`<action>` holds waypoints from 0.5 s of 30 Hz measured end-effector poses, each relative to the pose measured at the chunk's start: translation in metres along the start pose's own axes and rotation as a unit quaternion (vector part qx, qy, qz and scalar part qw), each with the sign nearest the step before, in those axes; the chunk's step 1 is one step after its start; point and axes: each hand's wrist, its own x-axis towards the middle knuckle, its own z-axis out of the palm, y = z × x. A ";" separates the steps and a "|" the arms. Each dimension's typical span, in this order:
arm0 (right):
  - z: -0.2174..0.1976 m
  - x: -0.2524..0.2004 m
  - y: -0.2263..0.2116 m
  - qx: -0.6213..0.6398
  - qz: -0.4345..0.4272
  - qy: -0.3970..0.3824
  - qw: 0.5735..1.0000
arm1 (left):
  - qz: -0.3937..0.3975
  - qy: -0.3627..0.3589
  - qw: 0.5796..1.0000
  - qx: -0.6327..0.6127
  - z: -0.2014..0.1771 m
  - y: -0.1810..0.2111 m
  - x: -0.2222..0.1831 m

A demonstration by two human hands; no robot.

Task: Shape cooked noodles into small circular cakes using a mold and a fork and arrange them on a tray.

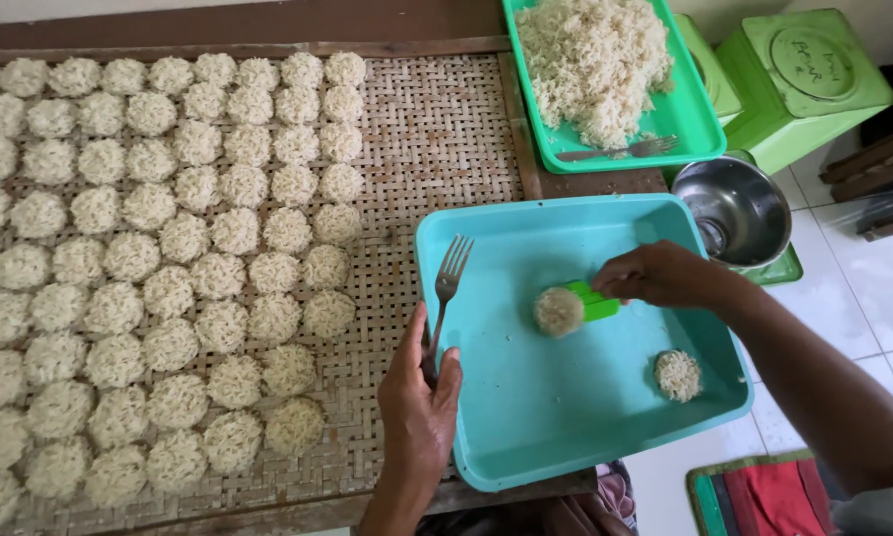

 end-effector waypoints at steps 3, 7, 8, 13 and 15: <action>0.002 0.006 -0.027 0.067 0.001 -0.052 0.996 | 0.012 0.004 1.000 -0.001 0.000 -0.001 -0.001; 0.006 0.023 0.003 0.108 -0.111 -0.074 0.985 | 0.051 0.039 0.998 -0.028 0.005 -0.016 -0.005; 0.005 0.027 0.009 0.129 -0.125 -0.069 0.981 | 0.078 0.032 0.996 -0.040 0.002 -0.013 -0.005; -0.008 0.048 0.008 0.099 0.017 -0.064 0.993 | 0.075 0.005 0.996 -0.040 -0.017 0.004 -0.007; -0.013 0.058 0.017 0.134 0.029 -0.058 0.989 | 0.038 -0.034 0.996 -0.076 -0.024 0.012 -0.007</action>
